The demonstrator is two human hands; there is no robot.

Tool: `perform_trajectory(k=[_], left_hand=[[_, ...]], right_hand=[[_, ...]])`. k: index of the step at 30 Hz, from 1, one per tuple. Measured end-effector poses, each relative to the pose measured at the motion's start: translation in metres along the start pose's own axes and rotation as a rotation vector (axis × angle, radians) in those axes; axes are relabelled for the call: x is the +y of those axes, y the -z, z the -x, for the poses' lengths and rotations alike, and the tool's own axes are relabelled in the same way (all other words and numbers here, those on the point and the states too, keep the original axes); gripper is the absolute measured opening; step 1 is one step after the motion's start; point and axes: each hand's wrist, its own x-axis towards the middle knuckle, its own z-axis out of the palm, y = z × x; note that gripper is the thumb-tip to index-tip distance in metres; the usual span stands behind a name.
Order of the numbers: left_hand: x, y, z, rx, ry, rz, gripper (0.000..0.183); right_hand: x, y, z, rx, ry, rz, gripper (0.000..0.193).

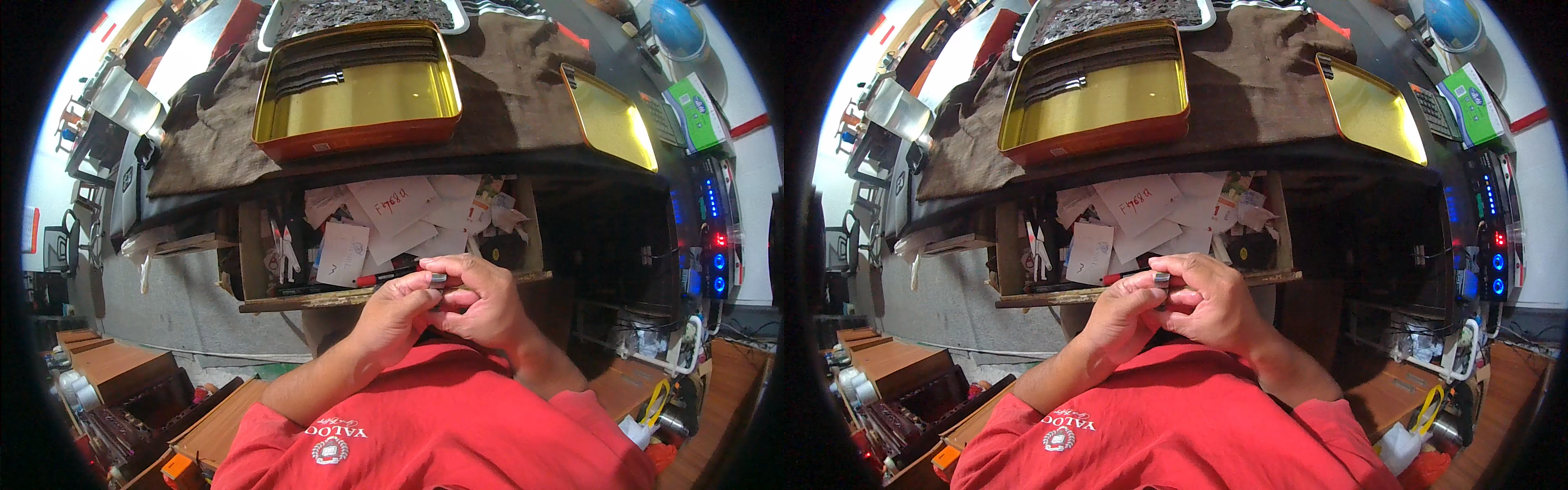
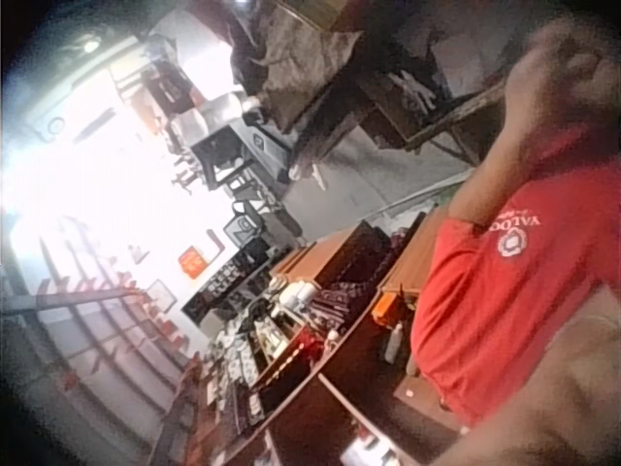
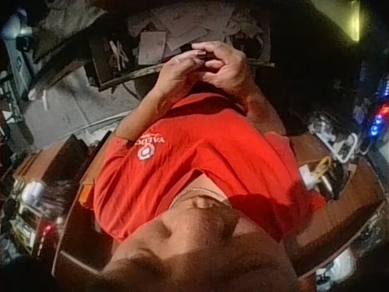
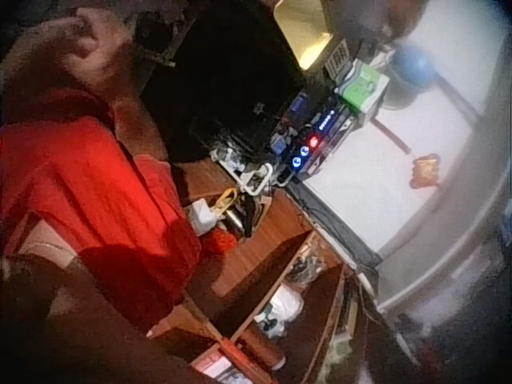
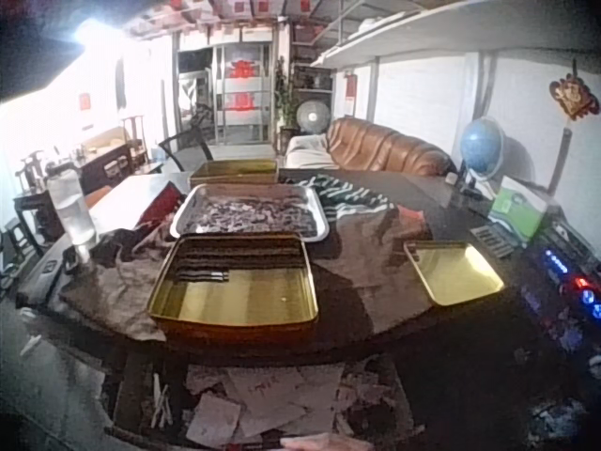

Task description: The person stands at a cluttered table and repeatedly picks up small dark metal pieces from a tray, inspects them by turning them over in both hands, and places them into a gold-colored tin. The person also opens and closes a drawer beneath the table during the process.

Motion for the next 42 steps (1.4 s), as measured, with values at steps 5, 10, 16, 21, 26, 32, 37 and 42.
perform_trajectory(k=[5,10,16,21,26,32,37,42], left_hand=[[-0.001,-0.001,-0.001,-0.045,-0.040,-0.067,0.039],[-0.004,-0.004,-0.002,-0.047,-0.141,-0.157,0.038],[-0.006,-0.004,-0.005,-0.027,-0.207,-0.287,0.029],[-0.003,0.003,-0.002,0.022,-0.129,-0.259,0.029],[-0.002,0.000,0.000,0.055,-0.220,-0.393,0.036],[-0.002,-0.004,0.003,0.089,-0.445,-1.136,0.054],[-0.003,-0.002,0.004,0.112,-0.500,-1.106,0.054],[-0.001,0.000,0.000,0.103,-0.295,-0.362,0.051]], right_hand=[[0.002,-0.001,-0.001,0.050,0.158,0.113,0.062],[0.003,0.000,-0.004,0.123,0.263,0.236,0.061],[0.001,0.005,-0.007,0.087,0.318,0.396,0.067],[-0.013,0.015,-0.006,0.022,0.154,0.223,0.059],[-0.018,0.014,-0.006,0.111,-0.035,0.100,0.039],[-0.013,0.002,-0.007,0.126,-0.027,-0.099,0.023],[-0.016,0.006,-0.006,0.080,0.105,0.042,0.019],[-0.015,0.000,-0.004,0.207,0.402,0.348,0.021]])
